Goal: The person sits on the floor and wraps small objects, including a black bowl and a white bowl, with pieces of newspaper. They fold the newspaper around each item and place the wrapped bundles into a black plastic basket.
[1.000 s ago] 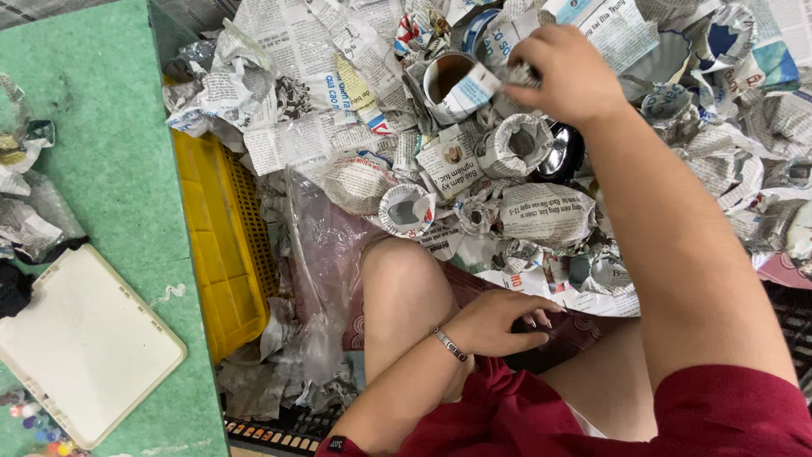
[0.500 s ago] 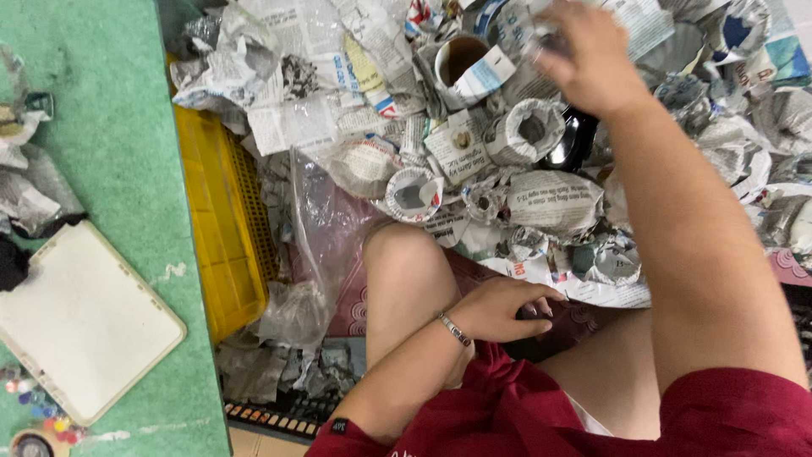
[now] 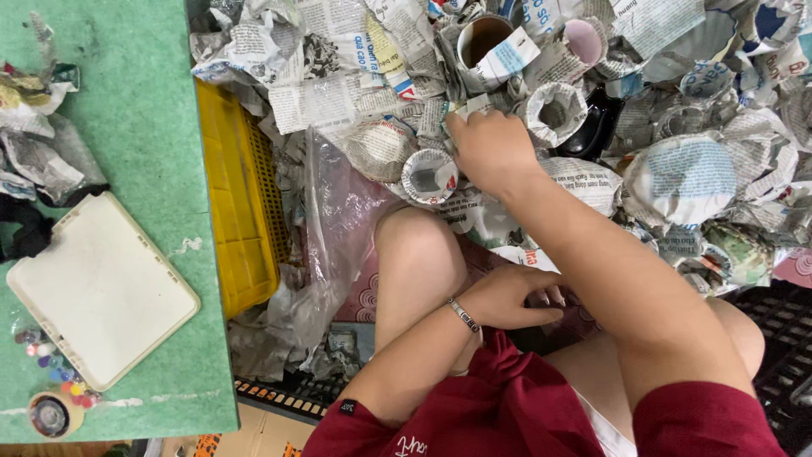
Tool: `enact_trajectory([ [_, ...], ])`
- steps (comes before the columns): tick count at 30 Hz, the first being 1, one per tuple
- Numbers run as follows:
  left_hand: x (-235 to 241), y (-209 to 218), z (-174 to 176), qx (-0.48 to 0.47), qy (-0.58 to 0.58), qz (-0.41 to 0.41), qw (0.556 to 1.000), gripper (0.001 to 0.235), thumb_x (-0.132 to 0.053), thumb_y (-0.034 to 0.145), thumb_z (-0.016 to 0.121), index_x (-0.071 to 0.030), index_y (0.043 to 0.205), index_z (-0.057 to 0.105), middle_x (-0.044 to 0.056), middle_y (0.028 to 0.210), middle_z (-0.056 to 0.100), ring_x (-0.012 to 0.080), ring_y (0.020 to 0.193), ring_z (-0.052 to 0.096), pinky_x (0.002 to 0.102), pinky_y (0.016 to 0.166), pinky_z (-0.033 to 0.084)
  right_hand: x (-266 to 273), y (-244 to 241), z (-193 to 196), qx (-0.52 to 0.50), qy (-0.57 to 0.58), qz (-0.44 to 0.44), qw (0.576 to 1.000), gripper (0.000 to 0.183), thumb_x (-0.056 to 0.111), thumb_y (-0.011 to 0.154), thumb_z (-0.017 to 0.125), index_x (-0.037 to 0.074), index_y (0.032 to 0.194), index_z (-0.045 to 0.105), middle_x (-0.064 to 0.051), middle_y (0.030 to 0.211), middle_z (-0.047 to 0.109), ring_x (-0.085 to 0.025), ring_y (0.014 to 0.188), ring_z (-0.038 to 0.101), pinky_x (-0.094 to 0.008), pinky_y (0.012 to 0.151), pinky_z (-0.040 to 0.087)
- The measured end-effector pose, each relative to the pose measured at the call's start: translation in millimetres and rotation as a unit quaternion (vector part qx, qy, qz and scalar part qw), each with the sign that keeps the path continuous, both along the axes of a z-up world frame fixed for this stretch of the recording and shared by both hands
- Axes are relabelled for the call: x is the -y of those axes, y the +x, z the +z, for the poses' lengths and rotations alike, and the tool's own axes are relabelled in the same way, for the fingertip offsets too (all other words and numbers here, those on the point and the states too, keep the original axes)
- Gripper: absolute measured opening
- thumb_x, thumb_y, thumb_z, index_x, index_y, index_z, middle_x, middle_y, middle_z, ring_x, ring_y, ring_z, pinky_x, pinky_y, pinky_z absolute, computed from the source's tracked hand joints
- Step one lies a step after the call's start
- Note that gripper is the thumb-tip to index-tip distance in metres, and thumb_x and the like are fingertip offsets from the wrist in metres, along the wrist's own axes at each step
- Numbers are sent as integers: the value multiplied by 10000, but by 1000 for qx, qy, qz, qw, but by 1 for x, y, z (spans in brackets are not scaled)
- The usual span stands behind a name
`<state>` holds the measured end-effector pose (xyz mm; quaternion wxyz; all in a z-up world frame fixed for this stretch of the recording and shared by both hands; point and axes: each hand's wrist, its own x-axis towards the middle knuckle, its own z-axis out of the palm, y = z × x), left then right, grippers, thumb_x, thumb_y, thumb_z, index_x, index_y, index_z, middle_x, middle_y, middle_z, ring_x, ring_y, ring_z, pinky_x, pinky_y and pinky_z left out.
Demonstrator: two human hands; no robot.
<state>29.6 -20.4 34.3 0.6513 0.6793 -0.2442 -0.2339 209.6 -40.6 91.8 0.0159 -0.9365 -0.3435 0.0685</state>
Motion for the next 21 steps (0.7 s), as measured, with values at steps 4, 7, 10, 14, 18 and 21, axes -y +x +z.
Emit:
enact_trajectory([
  [4, 2, -1, -2, 22, -13, 19, 1000, 473, -314, 902, 724, -116, 1324, 643, 80, 1075, 766, 190, 898, 775, 326, 829, 619, -3, 12, -20, -47, -34, -72, 996, 441, 327, 794, 744, 61, 1121, 616, -199, 964, 716, -400, 875, 705, -497, 712, 570],
  [7, 1, 0, -3, 20, -8, 16, 1000, 503, -301, 898, 722, -117, 1357, 633, 79, 1062, 762, 190, 890, 774, 325, 825, 620, 0, 19, -25, -59, -44, -82, 994, 362, 115, 867, 647, 35, 1215, 585, -218, 982, 729, -408, 891, 721, -502, 737, 575],
  [10, 0, 0, -1, -3, -9, 5, 1000, 512, -289, 889, 720, -125, 1366, 637, 76, 1039, 766, 189, 867, 772, 322, 807, 618, 3, 19, -18, -82, -22, -101, 991, 436, 16, 924, 569, 10, 1357, 517, -257, 946, 726, -434, 866, 713, -522, 735, 558],
  [14, 0, 0, 1, -27, -26, 8, 999, 465, -279, 904, 708, -133, 1342, 648, 64, 1047, 767, 173, 882, 777, 312, 817, 628, 16, 7, 15, -42, 104, -142, 983, 538, -8, 901, 605, 55, 1426, 504, -254, 943, 720, -446, 872, 703, -531, 762, 539],
  [18, 2, -2, -5, 13, -25, 44, 999, 423, -233, 917, 717, -133, 1324, 667, 54, 1037, 777, 161, 907, 761, 309, 833, 622, 41, -15, 42, -25, 266, -164, 950, 529, 28, 933, 726, 97, 1415, 519, -206, 962, 732, -370, 869, 727, -462, 744, 556],
  [21, 4, -7, -13, 28, -46, 85, 995, 384, -200, 933, 722, -129, 1307, 670, 56, 1044, 768, 162, 932, 759, 313, 846, 621, 66, -29, 42, -51, 365, -231, 901, 535, 30, 966, 783, 100, 1426, 518, -136, 985, 733, -243, 868, 737, -359, 717, 573],
])
